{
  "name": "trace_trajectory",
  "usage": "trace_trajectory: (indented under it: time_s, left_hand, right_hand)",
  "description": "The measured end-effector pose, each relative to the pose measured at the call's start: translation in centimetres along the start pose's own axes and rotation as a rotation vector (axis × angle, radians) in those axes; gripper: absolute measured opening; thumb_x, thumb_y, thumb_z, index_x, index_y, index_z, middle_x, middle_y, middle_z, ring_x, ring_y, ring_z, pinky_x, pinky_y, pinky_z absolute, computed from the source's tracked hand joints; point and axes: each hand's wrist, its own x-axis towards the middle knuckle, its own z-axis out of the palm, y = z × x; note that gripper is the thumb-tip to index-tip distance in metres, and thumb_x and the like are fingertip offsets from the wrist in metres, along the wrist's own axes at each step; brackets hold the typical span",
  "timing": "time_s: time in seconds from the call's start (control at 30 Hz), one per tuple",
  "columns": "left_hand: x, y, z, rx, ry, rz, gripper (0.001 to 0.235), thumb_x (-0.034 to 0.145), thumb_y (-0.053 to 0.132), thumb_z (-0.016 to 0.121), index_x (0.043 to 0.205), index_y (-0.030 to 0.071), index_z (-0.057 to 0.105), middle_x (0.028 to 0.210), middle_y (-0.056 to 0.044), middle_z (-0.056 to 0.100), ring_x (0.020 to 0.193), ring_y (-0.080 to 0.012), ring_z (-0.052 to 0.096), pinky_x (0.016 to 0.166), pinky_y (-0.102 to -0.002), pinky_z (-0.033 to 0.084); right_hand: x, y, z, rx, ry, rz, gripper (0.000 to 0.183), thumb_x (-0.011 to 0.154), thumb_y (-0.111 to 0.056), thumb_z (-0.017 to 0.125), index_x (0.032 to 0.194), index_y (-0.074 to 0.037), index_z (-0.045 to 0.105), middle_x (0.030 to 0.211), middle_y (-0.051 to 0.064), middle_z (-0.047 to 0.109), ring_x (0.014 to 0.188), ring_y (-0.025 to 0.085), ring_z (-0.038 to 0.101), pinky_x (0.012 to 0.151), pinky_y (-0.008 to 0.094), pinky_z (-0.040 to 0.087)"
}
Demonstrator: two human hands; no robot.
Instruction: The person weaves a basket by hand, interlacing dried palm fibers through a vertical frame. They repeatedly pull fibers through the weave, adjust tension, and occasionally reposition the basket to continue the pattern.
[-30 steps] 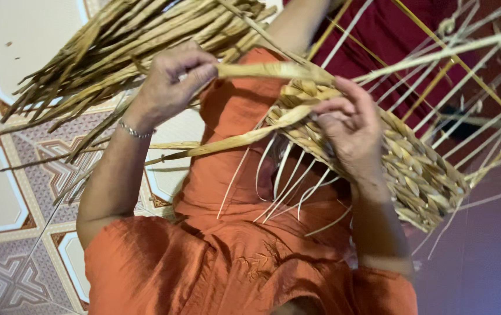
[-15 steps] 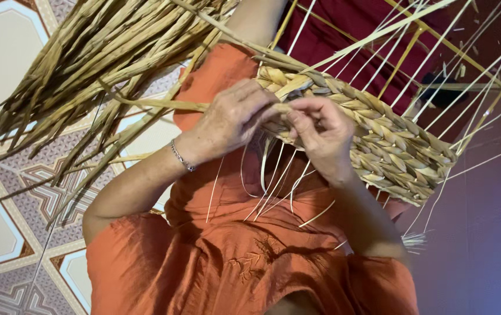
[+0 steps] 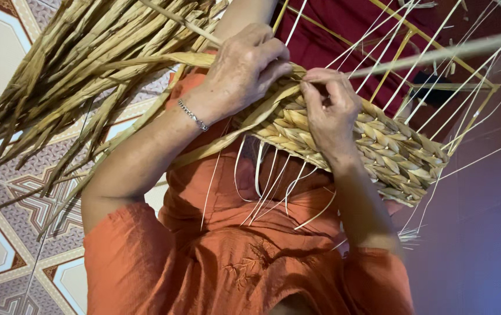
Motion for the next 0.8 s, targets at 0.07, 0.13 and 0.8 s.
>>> trace_trajectory:
  time_s: [0.07, 0.13, 0.8]
  left_hand:
    - [0.1, -0.3, 0.4, -0.011, -0.034, 0.008, 0.018, 0.092, 0.016, 0.085, 0.097, 0.007, 0.071, 0.090, -0.009, 0.061, 0.089, -0.0265, 0.061, 0.076, -0.041, 0.052]
    - [0.3, -0.7, 1.0, -0.004, -0.094, 0.007, 0.017, 0.087, 0.019, 0.086, 0.093, 0.010, 0.073, 0.085, -0.006, 0.061, 0.088, -0.0261, 0.060, 0.076, -0.042, 0.051]
    - [-7.0, 4.7, -5.0, 0.568, -0.604, -0.034, 0.027, 0.086, 0.028, 0.078, 0.098, 0.006, 0.070, 0.091, -0.009, 0.060, 0.087, -0.0225, 0.054, 0.077, -0.040, 0.040]
  right_hand:
    - [-0.2, -0.2, -0.3, -0.039, -0.026, -0.110, 0.006, 0.103, 0.005, 0.068, 0.105, -0.001, 0.069, 0.110, 0.013, 0.072, 0.091, 0.015, 0.069, 0.072, 0.027, 0.061]
    - [-0.5, -0.2, -0.7, -0.073, -0.031, -0.168, 0.006, 0.099, 0.006, 0.068, 0.101, 0.000, 0.067, 0.112, 0.016, 0.070, 0.095, 0.019, 0.068, 0.074, 0.030, 0.063]
    - [3.5, 1.3, 2.2, -0.428, -0.078, -0.238, 0.025, 0.096, 0.009, 0.068, 0.119, 0.000, 0.066, 0.103, 0.019, 0.069, 0.079, 0.018, 0.068, 0.054, 0.022, 0.057]
